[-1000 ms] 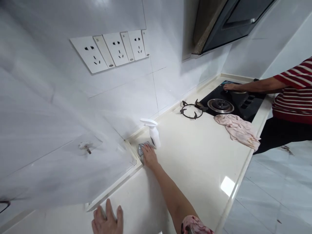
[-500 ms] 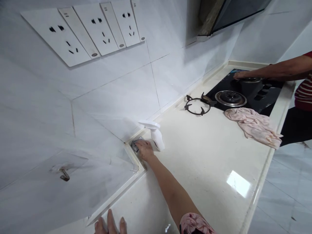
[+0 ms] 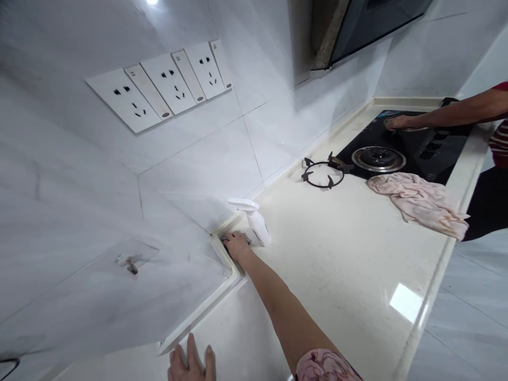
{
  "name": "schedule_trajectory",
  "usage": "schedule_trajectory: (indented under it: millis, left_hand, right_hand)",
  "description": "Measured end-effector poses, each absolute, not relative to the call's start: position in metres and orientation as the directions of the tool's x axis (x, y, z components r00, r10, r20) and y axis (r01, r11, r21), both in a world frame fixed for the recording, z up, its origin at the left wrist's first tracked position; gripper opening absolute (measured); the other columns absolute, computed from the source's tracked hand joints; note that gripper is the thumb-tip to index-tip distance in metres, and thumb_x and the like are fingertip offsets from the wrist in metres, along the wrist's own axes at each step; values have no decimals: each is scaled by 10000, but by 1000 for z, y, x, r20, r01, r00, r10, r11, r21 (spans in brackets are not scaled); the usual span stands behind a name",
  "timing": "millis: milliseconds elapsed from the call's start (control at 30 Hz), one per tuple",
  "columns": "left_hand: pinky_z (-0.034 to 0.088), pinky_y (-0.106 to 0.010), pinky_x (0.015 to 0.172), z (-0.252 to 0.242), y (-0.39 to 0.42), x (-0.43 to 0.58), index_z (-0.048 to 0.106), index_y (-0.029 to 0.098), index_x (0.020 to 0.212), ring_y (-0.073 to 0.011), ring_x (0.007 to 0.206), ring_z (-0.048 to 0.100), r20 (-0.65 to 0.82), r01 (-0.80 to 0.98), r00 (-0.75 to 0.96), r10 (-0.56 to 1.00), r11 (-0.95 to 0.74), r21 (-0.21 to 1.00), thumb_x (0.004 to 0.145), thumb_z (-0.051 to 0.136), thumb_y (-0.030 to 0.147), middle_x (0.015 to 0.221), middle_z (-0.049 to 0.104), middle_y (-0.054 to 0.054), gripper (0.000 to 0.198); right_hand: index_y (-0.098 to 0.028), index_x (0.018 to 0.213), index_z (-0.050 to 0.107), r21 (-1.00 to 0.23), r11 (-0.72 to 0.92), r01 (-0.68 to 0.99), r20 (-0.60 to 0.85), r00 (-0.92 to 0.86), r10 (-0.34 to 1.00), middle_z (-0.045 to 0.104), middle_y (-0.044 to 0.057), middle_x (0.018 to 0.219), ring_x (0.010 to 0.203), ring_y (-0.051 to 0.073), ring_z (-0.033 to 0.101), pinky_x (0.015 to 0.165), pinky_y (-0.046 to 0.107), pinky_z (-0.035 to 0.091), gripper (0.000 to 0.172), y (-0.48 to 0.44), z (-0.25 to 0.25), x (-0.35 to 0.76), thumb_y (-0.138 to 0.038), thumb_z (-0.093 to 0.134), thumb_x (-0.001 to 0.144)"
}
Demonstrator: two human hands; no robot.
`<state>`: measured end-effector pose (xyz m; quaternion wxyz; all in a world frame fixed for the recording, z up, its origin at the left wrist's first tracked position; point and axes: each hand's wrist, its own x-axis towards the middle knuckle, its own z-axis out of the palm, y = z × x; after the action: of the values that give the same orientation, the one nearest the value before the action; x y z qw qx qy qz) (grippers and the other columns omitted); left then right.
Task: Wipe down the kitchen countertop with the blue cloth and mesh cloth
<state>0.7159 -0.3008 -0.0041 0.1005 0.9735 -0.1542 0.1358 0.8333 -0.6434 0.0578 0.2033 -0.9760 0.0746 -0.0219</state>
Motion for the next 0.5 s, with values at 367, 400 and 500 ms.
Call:
schedule_trajectory:
  millis: [367, 400, 500]
  left_hand:
    - [257, -635, 1206, 7, -305, 717, 428, 67, 1494, -440, 1536, 213, 170, -281, 953, -252, -943, 178, 903, 236, 620, 1553, 331, -337, 832]
    - [254, -642, 1203, 5, -304, 719, 419, 61, 1496, -448, 1536, 204, 174, -298, 948, -268, -938, 177, 884, 257, 643, 1553, 325, -341, 860]
    - [225, -653, 1208, 1, -302, 724, 405, 78, 1507, -463, 1542, 171, 174, -317, 943, -284, -925, 209, 825, 299, 713, 1587, 270, -332, 938]
  right_hand:
    - [-243, 1444, 512, -369, -917, -152, -20, 988, -156, 496, 107, 1493, 1304, 302, 436, 1010, 446, 427, 518, -616, 47, 692, -226, 514, 926]
    - [-241, 1446, 507, -387, -909, -154, -12, 987, -162, 490, 108, 1502, 1320, 308, 427, 1031, 458, 415, 519, -608, 45, 670, -245, 510, 927]
    - [-261, 1461, 477, -488, -870, -73, 47, 993, -110, 486, 93, 1518, 1362, 312, 408, 1102, 475, 362, 599, -577, 33, 603, -340, 576, 876]
